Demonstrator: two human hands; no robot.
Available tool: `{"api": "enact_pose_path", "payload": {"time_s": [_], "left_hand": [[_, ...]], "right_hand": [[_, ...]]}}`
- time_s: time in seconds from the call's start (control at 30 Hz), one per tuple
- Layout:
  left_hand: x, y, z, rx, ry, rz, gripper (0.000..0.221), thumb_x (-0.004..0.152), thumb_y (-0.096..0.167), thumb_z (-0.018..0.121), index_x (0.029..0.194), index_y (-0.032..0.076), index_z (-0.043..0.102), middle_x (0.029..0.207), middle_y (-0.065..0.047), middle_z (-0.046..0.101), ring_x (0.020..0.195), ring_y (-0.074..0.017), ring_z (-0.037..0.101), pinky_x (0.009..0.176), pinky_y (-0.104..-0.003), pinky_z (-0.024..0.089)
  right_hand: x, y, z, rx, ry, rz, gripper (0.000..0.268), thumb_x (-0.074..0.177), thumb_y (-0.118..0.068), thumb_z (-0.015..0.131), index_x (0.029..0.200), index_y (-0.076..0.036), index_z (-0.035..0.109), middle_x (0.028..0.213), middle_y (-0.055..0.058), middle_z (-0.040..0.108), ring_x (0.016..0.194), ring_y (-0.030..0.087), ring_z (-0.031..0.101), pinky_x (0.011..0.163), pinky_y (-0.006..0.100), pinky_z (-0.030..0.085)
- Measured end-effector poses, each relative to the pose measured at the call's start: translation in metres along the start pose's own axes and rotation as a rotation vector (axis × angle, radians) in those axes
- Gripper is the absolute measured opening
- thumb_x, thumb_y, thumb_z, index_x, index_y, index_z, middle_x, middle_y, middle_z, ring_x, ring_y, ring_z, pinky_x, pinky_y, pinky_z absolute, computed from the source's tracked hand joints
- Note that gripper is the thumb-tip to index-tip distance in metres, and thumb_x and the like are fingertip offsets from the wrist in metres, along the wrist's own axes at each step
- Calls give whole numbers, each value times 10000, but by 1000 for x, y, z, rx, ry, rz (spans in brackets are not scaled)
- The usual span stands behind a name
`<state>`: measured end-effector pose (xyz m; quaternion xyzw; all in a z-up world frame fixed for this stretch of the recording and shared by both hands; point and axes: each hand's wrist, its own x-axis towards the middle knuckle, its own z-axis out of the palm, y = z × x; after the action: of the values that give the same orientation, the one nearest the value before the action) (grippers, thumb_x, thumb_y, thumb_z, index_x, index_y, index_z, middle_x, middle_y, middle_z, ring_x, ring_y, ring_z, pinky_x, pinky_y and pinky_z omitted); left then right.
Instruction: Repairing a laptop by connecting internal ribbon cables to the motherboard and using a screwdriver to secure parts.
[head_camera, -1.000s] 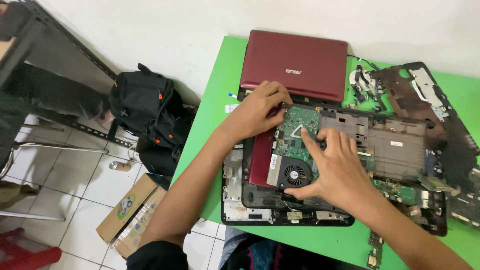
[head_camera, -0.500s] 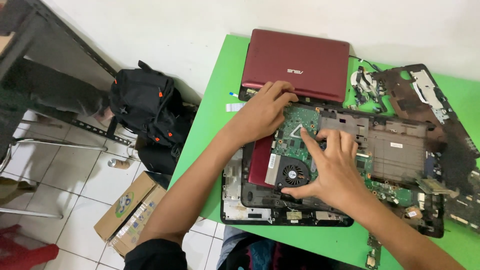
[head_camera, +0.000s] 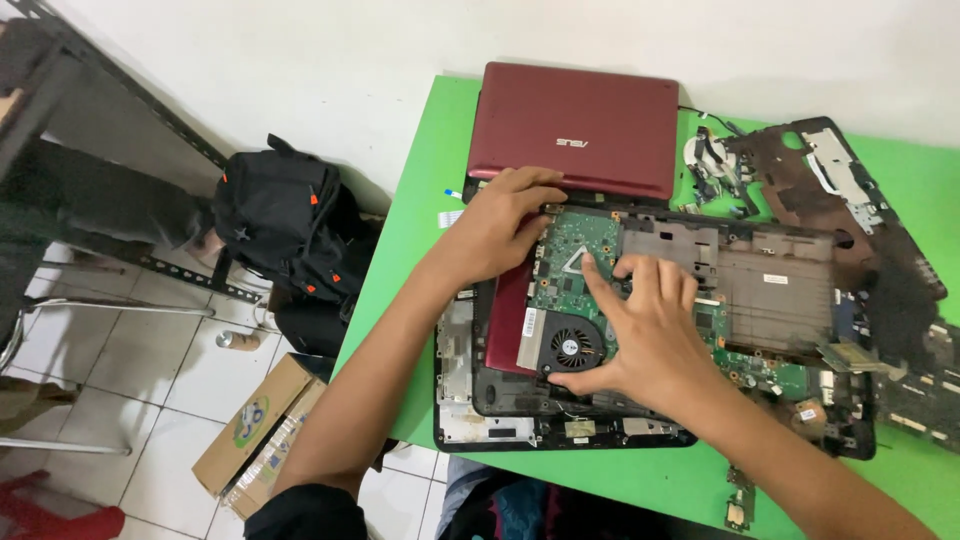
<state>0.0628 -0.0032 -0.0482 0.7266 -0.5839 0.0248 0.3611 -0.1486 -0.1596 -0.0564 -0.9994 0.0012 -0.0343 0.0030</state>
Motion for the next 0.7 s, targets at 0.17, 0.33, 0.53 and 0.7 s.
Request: {"api": "enact_pose_path", "payload": {"time_s": [0.17, 0.33, 0.53, 0.7], "left_hand": [[-1, 0, -1, -19, 21, -7, 328, 916, -39, 570, 1232, -43, 658, 1354, -216, 610, 1240, -406, 597, 1049, -510, 485], [0, 4, -8, -61, 45, -63, 370, 939, -84, 470, 1271, -70, 631, 1358, -228, 628, 1220, -404, 635, 1030, -460, 524], [0, 9, 1, 47, 83, -50, 351, 921, -113, 485, 1228, -97, 655, 1246, -223, 663, 1131, -405, 655, 987, -474, 533], [1, 25, 5, 190, 76, -9, 290, 993, 104, 611, 1232, -57, 646, 1210, -176, 657, 1077, -336, 540, 952, -458, 478]], "right_hand": [[6, 8, -13, 7, -43, -80, 1490, 583, -1028, 676, 1688, -227, 76, 1236, 147, 407, 1130, 303, 397, 991, 459, 321], [6, 16, -18, 71, -187, -110, 1441, 657, -973, 695, 1688, -189, 63, 1301, 177, 349, 1166, 333, 352, 1001, 477, 318], [1, 14, -37, 62, -309, -23, 1408, 665, -870, 836, 1682, -206, 122, 1416, 131, 371, 1248, 308, 391, 1042, 497, 390], [0, 20, -12, 58, -144, -80, 1499, 599, -957, 813, 1603, 10, 263, 1251, 142, 420, 1101, 305, 406, 953, 438, 378]]}}
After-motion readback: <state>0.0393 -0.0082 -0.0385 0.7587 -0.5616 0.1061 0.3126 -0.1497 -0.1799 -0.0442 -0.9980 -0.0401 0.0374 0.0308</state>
